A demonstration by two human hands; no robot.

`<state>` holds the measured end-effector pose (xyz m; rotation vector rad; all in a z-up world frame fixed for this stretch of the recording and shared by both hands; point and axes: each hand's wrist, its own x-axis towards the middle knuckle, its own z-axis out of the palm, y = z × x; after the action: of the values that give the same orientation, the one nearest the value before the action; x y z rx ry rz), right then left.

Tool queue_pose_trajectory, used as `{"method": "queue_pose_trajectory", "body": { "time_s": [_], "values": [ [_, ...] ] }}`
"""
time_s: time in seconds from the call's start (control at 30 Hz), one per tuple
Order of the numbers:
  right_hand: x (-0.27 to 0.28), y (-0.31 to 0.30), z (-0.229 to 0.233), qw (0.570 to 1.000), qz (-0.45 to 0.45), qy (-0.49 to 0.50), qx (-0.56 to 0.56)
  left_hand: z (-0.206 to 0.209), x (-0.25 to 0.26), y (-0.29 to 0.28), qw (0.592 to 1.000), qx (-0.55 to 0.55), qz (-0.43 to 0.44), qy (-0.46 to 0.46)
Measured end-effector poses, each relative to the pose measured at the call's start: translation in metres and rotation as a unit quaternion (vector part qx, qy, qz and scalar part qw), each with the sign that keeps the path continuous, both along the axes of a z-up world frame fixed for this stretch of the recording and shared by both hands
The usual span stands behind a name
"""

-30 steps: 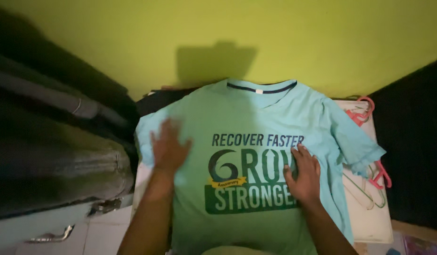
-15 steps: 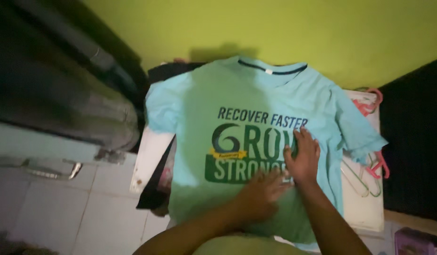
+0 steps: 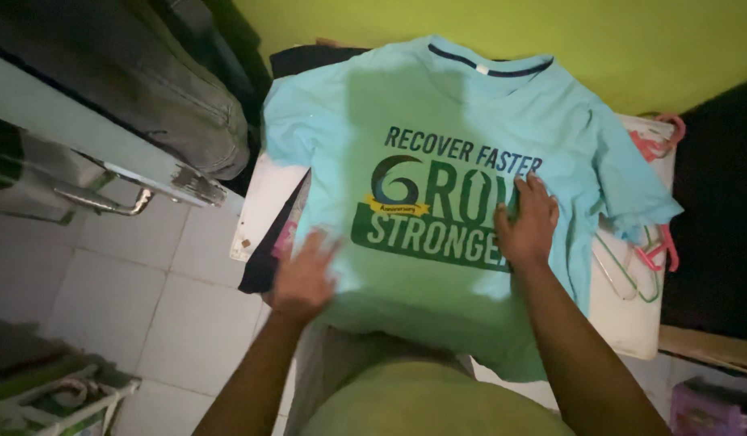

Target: The person folds a yellow polo shirt and a light blue t-shirt on a white surface, then places each on a hanger and hangs them on a metal clothing rack. The person also handles a pink and grey top on a hanger and hangs it on the rack.

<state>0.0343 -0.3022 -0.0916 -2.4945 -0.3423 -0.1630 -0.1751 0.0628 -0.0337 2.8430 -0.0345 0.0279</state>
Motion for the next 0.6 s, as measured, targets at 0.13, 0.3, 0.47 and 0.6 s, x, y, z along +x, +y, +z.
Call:
{"method": "queue_pose_trajectory", "body": {
  "time_s": [0.13, 0.3, 0.47, 0.6],
  "values": [
    [0.007, -0.004, -0.015, 1.0, -0.004, 0.015, -0.014, 0.019, -0.01, 0.029, 0.982, 0.025, 0.185, -0.029],
    [0.022, -0.009, -0.009, 0.992, -0.012, 0.097, 0.081, 0.048, 0.01, 0.006, 0.985, -0.016, 0.171, -0.036],
    [0.009, 0.029, 0.03, 0.985, -0.007, 0.149, 0.09, 0.051, 0.077, -0.051, 0.991, -0.111, 0.041, -0.064],
    [-0.058, 0.089, 0.046, 0.985, 0.137, 0.073, 0.074, 0.03, 0.131, -0.09, 0.986, -0.13, -0.055, -0.086]
  ]
}}
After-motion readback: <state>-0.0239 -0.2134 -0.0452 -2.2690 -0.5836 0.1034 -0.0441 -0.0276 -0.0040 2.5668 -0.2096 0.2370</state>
